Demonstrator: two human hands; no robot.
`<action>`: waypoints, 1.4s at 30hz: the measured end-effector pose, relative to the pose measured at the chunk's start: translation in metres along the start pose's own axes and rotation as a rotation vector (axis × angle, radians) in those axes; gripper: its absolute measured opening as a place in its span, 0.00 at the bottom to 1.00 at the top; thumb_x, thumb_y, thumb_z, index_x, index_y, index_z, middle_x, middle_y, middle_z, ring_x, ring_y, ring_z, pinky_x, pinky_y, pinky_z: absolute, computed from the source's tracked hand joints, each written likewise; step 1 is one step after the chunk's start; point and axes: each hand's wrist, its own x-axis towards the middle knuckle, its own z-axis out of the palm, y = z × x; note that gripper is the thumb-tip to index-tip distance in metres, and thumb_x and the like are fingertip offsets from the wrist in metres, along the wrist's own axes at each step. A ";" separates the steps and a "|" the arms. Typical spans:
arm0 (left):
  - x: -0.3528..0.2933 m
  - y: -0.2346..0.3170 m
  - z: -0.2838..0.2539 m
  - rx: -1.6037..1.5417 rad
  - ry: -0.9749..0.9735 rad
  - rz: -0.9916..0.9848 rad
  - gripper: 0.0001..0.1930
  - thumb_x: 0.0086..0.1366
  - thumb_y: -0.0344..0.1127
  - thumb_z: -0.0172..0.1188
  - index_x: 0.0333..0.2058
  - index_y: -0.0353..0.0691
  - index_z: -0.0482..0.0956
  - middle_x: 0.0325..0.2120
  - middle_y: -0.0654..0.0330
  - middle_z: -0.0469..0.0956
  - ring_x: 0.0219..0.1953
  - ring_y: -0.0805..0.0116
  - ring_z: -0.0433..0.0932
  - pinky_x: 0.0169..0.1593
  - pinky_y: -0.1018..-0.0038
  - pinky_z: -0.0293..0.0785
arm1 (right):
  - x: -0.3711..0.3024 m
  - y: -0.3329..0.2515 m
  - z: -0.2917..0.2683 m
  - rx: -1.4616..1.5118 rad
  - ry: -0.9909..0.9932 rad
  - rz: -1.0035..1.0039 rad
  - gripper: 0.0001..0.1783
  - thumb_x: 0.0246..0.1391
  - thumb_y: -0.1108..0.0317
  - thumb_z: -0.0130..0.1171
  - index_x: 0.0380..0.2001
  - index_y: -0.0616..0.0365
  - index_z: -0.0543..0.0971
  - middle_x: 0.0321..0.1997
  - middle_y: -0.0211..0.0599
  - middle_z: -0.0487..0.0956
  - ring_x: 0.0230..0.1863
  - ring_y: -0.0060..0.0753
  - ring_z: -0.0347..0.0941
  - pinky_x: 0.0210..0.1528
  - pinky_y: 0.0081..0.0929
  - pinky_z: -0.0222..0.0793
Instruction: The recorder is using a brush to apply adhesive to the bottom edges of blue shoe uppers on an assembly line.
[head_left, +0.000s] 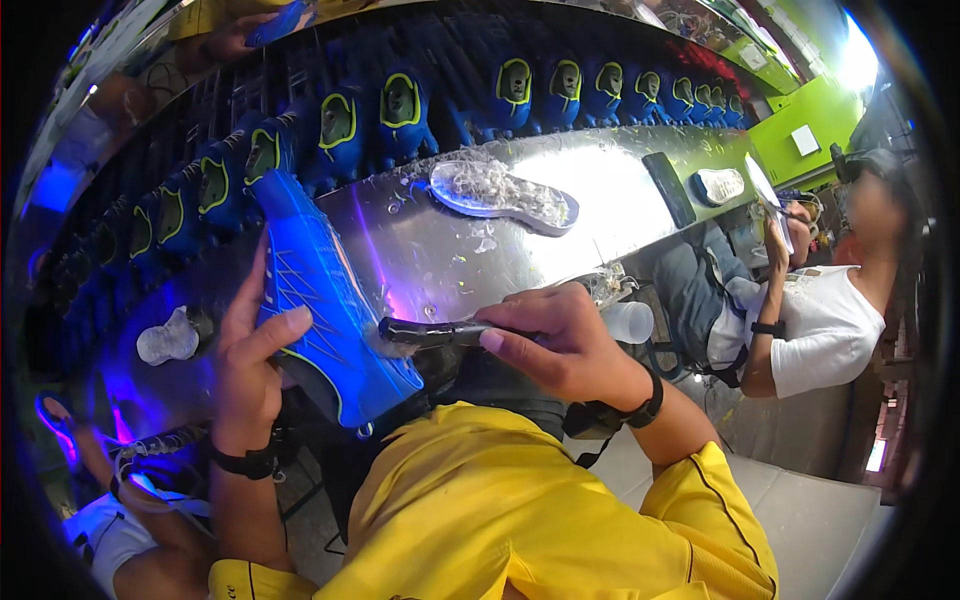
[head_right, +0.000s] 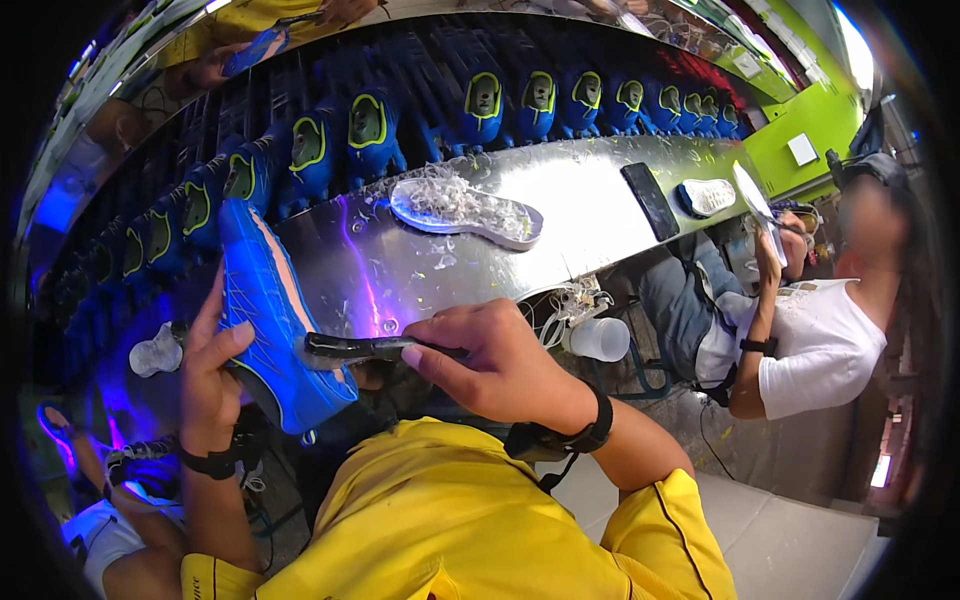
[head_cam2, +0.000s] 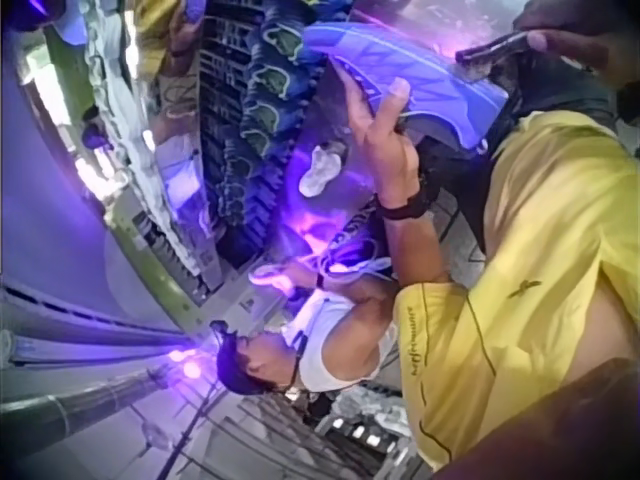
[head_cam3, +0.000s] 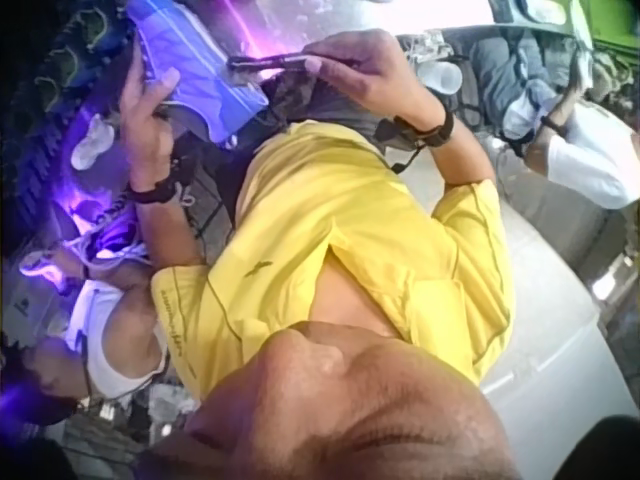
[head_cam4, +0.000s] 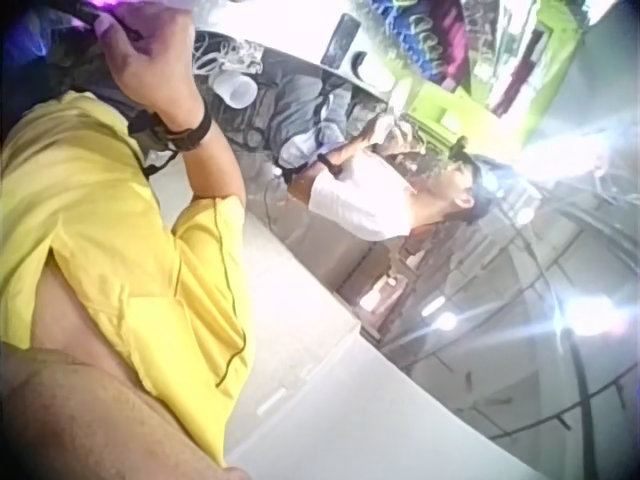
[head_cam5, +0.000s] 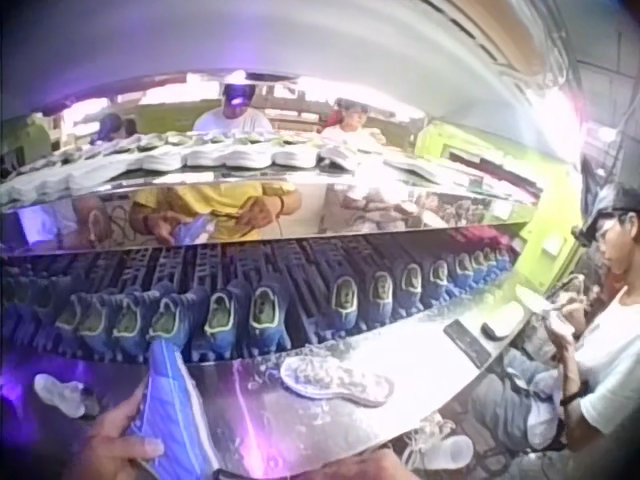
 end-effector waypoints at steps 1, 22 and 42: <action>0.002 0.001 -0.002 -0.021 0.006 -0.004 0.48 0.60 0.28 0.65 0.78 0.35 0.54 0.65 0.53 0.75 0.64 0.62 0.77 0.70 0.65 0.70 | -0.001 -0.002 -0.003 0.003 -0.011 0.000 0.10 0.61 0.70 0.66 0.42 0.65 0.87 0.26 0.47 0.80 0.27 0.48 0.77 0.32 0.38 0.71; -0.001 0.017 0.032 -0.142 0.111 -0.382 0.25 0.77 0.45 0.56 0.64 0.35 0.74 0.52 0.51 0.84 0.47 0.59 0.87 0.52 0.67 0.85 | 0.024 -0.029 -0.067 -0.393 0.102 -0.446 0.15 0.49 0.75 0.67 0.41 0.70 0.87 0.27 0.46 0.82 0.24 0.39 0.77 0.28 0.31 0.70; -0.019 -0.033 0.013 -0.717 0.004 -0.765 0.31 0.76 0.57 0.50 0.57 0.30 0.72 0.37 0.36 0.77 0.29 0.48 0.85 0.22 0.70 0.82 | 0.027 0.045 -0.052 -0.098 0.141 -0.323 0.15 0.57 0.71 0.66 0.44 0.71 0.86 0.29 0.47 0.82 0.27 0.39 0.78 0.31 0.33 0.70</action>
